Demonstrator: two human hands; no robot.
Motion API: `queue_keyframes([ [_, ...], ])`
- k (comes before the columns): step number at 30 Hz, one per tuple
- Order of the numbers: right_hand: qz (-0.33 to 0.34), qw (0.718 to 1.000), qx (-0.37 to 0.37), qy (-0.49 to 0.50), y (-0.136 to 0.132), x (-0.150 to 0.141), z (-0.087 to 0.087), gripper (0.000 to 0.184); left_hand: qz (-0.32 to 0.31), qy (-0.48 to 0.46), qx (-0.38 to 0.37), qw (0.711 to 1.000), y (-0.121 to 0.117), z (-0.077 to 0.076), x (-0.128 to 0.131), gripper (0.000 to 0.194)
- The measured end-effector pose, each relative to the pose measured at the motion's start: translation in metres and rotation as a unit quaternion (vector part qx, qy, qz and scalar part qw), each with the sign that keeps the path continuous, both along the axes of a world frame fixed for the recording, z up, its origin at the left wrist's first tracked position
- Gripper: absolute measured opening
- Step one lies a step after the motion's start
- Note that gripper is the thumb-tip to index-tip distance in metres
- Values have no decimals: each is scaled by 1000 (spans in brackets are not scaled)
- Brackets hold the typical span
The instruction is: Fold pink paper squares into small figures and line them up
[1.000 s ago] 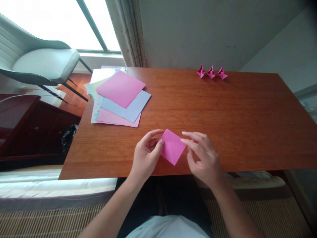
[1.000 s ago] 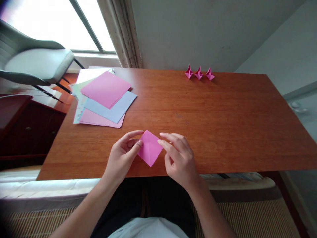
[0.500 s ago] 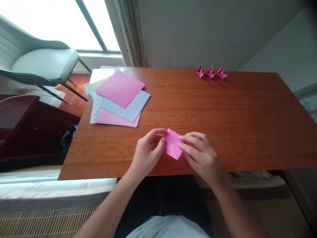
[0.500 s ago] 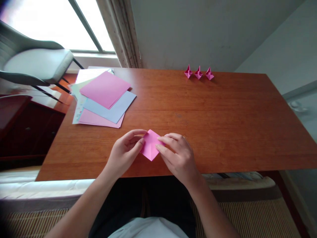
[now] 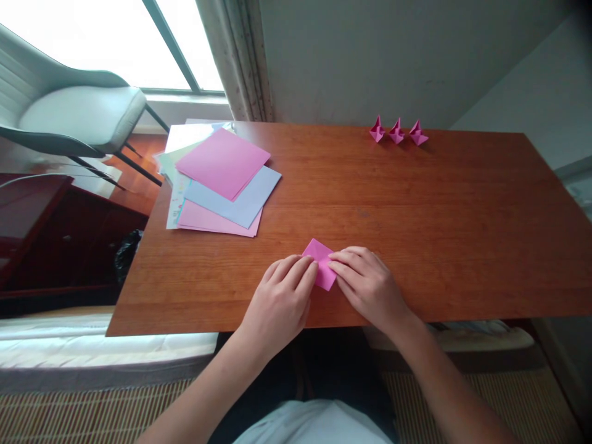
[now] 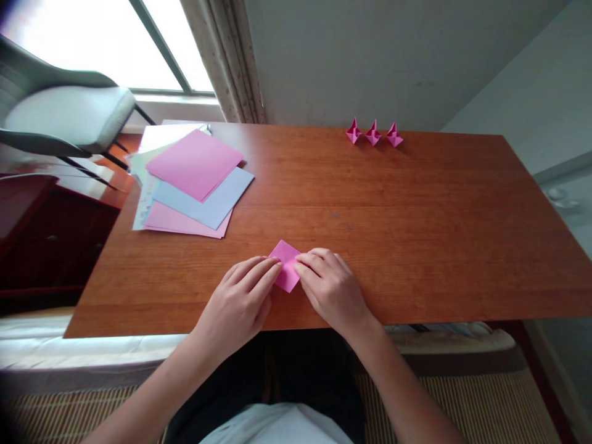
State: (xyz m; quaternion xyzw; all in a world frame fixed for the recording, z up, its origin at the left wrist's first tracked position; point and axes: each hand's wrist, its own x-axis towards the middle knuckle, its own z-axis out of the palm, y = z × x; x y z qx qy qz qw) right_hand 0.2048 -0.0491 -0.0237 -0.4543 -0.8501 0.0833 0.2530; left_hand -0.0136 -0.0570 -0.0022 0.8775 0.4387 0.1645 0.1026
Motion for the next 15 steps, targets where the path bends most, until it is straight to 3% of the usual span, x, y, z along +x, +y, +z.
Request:
queue_keyframes([
  [9,24,999,-31,-18,9,0,13,19,-28,56,8,998,6,1,5,20],
  [15,41,994,-88,46,23,5,17,17,28,-35,2,999,12,-3,3,20],
])
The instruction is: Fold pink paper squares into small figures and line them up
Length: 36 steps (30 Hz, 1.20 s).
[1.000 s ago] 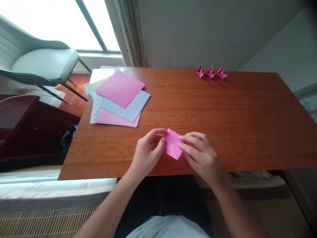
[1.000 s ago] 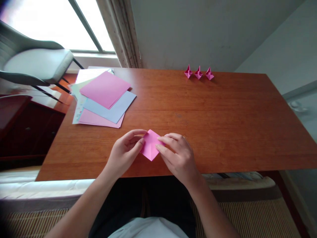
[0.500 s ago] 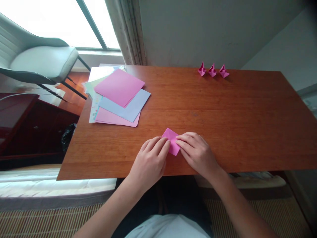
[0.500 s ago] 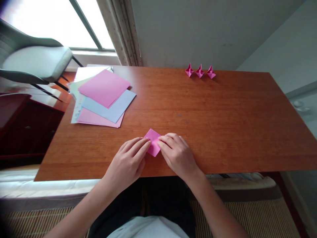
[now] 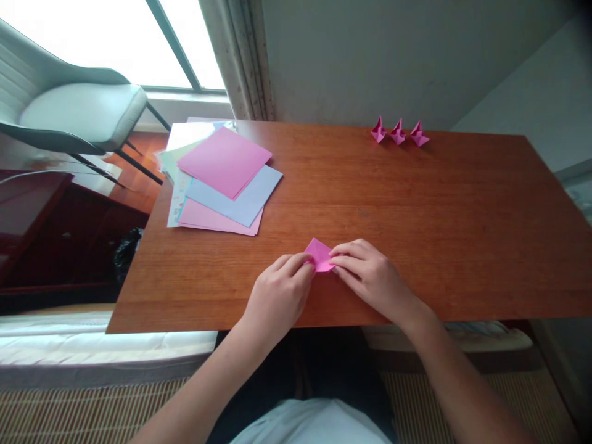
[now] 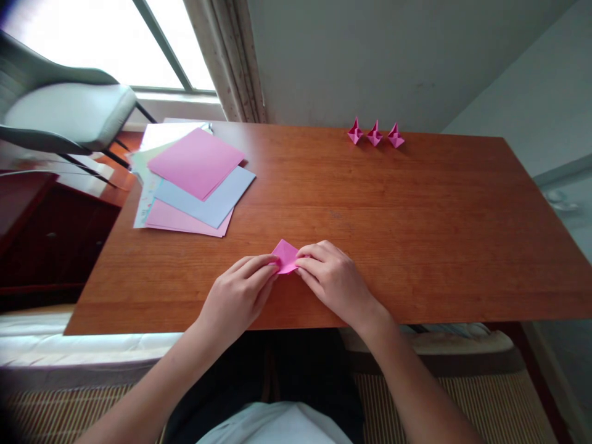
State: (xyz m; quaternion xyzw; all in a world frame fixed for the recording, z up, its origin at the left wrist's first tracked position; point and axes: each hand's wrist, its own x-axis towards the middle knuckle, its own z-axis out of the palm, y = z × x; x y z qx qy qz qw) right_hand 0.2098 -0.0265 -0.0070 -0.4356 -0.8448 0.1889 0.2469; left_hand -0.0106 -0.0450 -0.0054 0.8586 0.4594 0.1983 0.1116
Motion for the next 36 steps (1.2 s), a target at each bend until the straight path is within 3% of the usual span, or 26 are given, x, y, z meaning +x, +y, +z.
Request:
queue_keyframes([
  [9,-58,995,-60,46,11,-7,1,12,84,-58,-73,992,13,1,6,21],
  [16,-94,992,-72,36,14,-12,-4,11,114,-54,-73,989,15,-2,9,27],
  [27,-144,985,-91,10,11,-21,-2,4,136,-44,-75,987,20,-4,14,28],
  [36,-205,973,-97,-40,12,-33,-1,16,142,-32,-86,986,20,-4,13,27],
])
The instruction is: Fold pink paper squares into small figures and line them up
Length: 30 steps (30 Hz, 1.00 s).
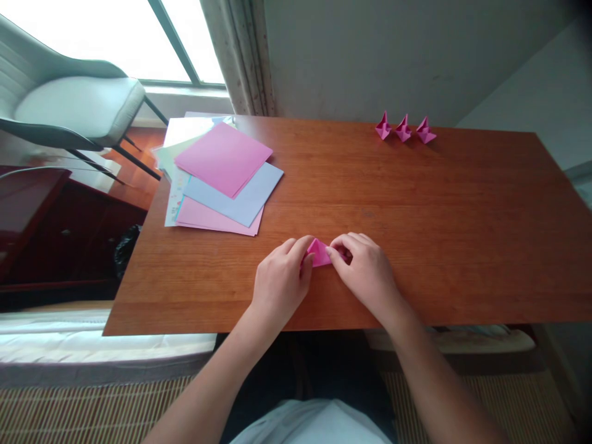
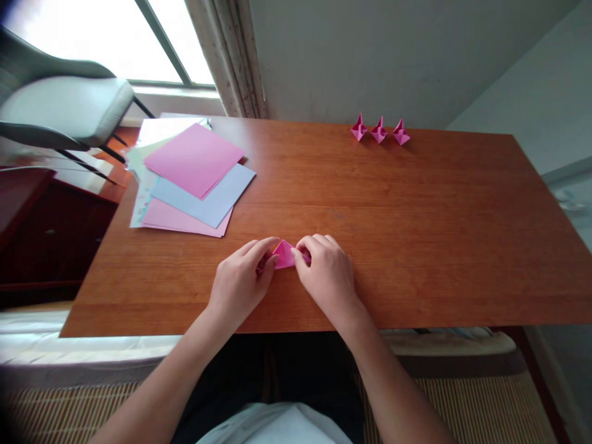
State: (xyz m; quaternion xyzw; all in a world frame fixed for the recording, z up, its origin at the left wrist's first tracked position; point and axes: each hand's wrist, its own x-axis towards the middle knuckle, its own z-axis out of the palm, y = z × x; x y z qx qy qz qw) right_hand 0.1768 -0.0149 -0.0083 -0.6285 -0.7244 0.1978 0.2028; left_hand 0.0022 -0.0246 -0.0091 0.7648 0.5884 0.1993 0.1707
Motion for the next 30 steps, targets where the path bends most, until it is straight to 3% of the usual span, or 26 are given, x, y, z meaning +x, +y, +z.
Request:
queue_keyframes([
  [20,-42,998,21,-44,-1,-10,-1,20,20,27,-18,999,6,5,4,23],
  [30,-54,997,26,-43,-5,-11,-3,18,34,-70,46,996,-2,-5,3,26],
])
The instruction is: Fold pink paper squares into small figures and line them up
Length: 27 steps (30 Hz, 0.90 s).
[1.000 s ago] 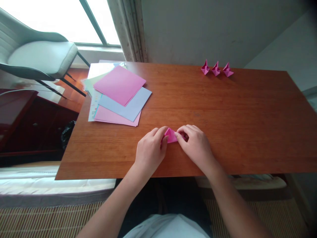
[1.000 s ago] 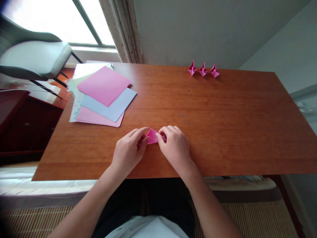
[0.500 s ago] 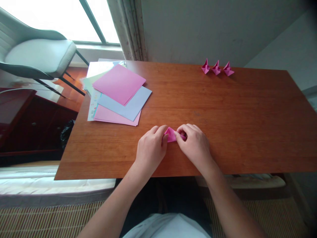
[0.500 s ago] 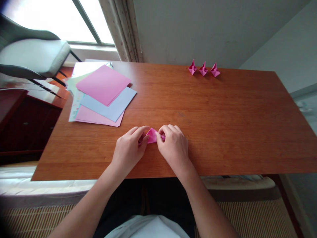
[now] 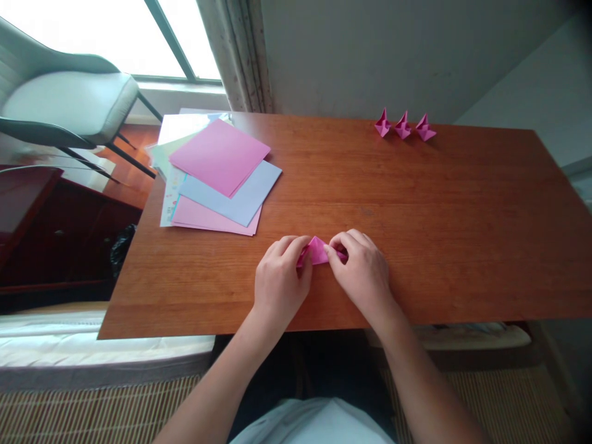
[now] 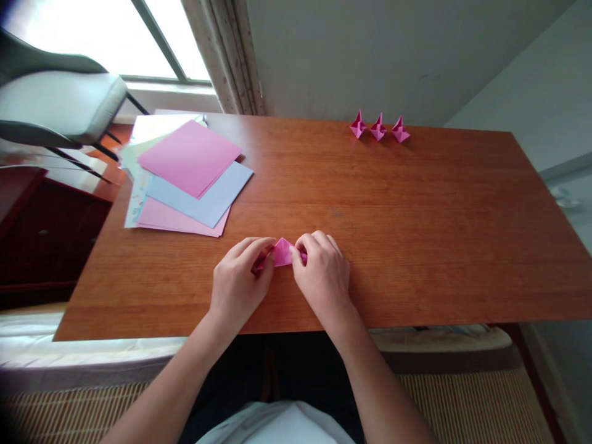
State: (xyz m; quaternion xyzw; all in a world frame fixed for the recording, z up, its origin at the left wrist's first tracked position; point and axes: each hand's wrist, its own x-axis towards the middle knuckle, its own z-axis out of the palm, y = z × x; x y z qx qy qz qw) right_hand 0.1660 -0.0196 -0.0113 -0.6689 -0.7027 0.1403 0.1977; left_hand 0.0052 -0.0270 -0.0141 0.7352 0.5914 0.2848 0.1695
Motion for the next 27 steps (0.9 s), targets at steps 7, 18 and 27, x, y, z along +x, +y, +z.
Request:
queue_keyframes([
  [7,-14,1000,-2,-16,2,-2,0,19,9,-12,15,1000,-4,0,1,22],
  [18,-16,999,12,-31,2,-4,-2,18,12,16,-5,1000,-3,1,3,22],
  [27,-24,999,12,-44,0,-6,-3,19,11,50,18,998,-4,-3,5,22],
])
